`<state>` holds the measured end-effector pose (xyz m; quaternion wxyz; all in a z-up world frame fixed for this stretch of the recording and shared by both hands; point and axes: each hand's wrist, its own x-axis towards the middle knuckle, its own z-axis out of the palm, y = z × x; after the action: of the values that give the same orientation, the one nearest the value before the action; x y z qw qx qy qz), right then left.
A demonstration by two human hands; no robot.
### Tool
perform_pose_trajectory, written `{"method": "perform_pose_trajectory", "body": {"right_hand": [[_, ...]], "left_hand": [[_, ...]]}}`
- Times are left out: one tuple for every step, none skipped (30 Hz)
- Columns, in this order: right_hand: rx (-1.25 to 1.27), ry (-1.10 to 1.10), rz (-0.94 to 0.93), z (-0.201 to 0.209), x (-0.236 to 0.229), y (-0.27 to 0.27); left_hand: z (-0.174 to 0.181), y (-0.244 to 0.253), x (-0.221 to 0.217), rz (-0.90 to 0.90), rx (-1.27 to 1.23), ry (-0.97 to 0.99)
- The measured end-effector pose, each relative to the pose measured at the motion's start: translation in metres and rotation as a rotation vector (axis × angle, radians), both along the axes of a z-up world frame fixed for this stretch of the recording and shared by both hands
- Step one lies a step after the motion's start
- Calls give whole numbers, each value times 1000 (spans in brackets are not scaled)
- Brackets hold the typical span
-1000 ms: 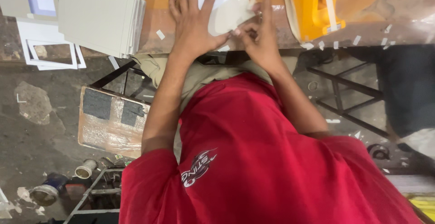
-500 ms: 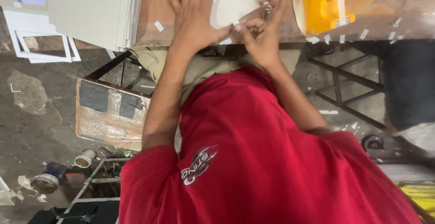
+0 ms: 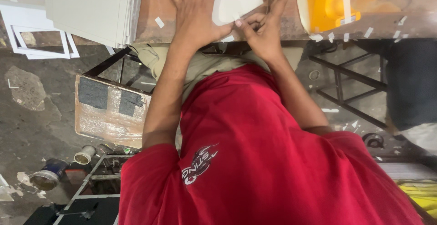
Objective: The person sits at a table and repeatedly applies clear tape to the edges of white rectangular frames using a yellow tape dispenser. They handle each frame one at a time, folding the tape over the edges and pressing it down.
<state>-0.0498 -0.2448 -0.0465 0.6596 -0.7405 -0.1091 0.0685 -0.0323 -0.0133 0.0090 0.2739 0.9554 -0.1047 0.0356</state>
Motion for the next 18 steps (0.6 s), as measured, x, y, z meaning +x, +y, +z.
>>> {"method": "perform_pose_trajectory", "body": {"right_hand": [[3, -9, 3, 0, 0, 0], [0, 0, -5, 0, 0, 0], [-4, 9, -14, 0, 1, 1], [-8, 18, -23, 1, 1, 1], [-38, 15, -37, 1, 2, 3], [-68, 13, -50, 2, 3, 5], [-98, 11, -62, 3, 4, 7], [-120, 0, -88, 3, 5, 10], [-142, -10, -114, 3, 5, 13], [-165, -21, -139, 4, 5, 15], [-177, -27, -140, 5, 6, 17], [-189, -33, -142, 5, 7, 18], [-201, -40, -144, 6, 8, 18], [-186, -33, -130, 7, 8, 17], [-171, -25, -111, 9, 8, 16], [-155, -17, -93, 10, 8, 15], [-117, 6, -75, 12, 7, 13], [-79, 29, -56, 15, 5, 10]], "left_hand": [[0, 0, 0, 0, 3, 0], [-1, 0, 0, 1, 6, 1], [-1, 0, 0, -2, 3, 2], [-1, 0, 0, -5, 1, 3], [-1, 0, 0, -6, -1, 5], [-1, 0, 0, -9, -1, 0], [0, 1, 1, -11, -2, -5], [0, 1, 1, -13, -3, -9], [1, 1, 1, -17, 0, 2], [2, 1, 0, -21, 2, 13], [3, 1, 1, -25, 5, 22], [4, 2, 1, -33, 4, 29], [5, 3, 1, -41, 2, 36], [6, 3, 1, -49, 1, 43], [6, 4, 1, -42, 2, 52], [7, 4, 1, -35, 2, 60], [7, 4, 1, -28, 2, 67], [8, 5, -1, -18, -42, 28]]}}
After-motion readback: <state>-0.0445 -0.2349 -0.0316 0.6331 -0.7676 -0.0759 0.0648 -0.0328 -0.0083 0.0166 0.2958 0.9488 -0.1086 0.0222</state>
